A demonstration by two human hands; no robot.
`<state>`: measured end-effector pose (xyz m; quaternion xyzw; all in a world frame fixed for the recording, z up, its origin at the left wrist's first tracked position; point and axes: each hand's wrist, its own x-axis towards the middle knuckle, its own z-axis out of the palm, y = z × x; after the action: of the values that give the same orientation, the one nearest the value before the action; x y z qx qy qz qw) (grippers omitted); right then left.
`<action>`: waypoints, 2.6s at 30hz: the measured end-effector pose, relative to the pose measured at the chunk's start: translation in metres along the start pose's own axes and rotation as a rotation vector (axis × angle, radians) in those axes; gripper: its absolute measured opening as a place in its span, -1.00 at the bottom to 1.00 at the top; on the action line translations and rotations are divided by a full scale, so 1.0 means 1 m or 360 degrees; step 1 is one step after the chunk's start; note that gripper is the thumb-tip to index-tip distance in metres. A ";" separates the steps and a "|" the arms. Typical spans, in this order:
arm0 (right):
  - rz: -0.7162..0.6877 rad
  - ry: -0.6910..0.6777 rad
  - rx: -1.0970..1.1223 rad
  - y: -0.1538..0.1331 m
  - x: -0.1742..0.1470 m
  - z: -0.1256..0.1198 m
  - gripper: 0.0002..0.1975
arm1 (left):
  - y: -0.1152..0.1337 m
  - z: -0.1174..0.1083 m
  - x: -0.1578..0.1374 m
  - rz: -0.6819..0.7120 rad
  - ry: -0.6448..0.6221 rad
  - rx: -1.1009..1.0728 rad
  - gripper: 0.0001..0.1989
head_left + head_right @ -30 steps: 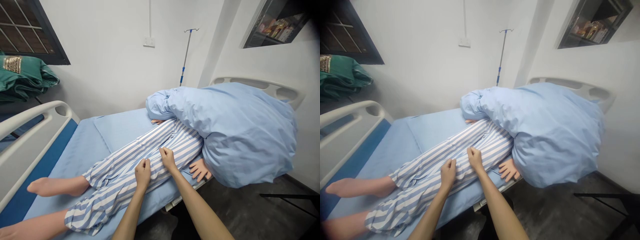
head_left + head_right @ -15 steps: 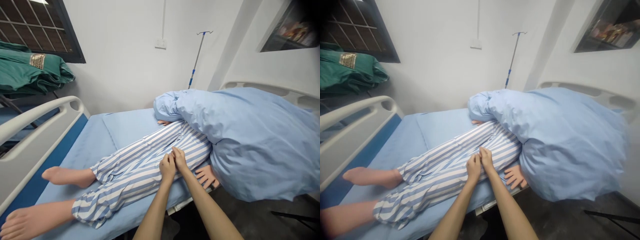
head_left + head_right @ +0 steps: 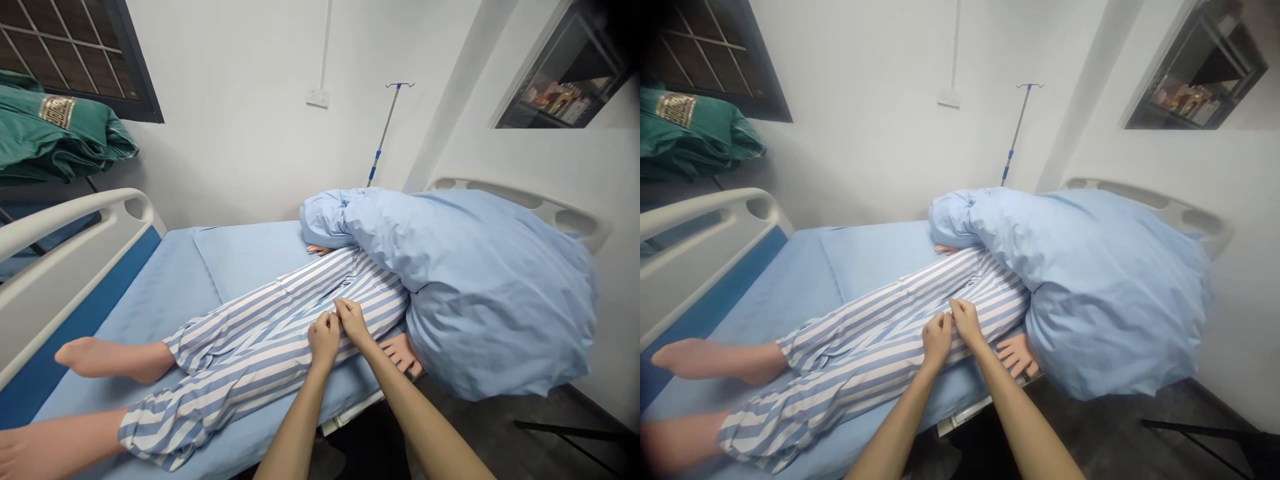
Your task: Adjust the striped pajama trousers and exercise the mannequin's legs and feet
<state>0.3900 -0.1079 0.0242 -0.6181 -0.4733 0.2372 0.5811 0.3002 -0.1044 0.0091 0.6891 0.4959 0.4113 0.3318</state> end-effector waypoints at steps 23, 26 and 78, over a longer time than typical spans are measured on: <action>-0.0198 0.0389 -0.0397 0.023 0.021 -0.029 -0.59 | 0.013 -0.004 0.000 -0.0070 0.0021 -0.0248 -0.66; -0.0192 0.0404 -0.0377 0.023 0.022 -0.030 -0.60 | 0.029 -0.002 0.003 -0.0098 0.0033 -0.0508 -0.66; -0.0213 0.0557 -0.0811 0.031 0.037 -0.058 -0.66 | -0.021 -0.050 0.015 0.0021 -0.0233 -0.0045 -0.84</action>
<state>0.4644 -0.1011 0.0169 -0.7428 -0.4499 -0.0377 0.4945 0.2496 -0.0810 0.0165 0.7158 0.4600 0.3688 0.3742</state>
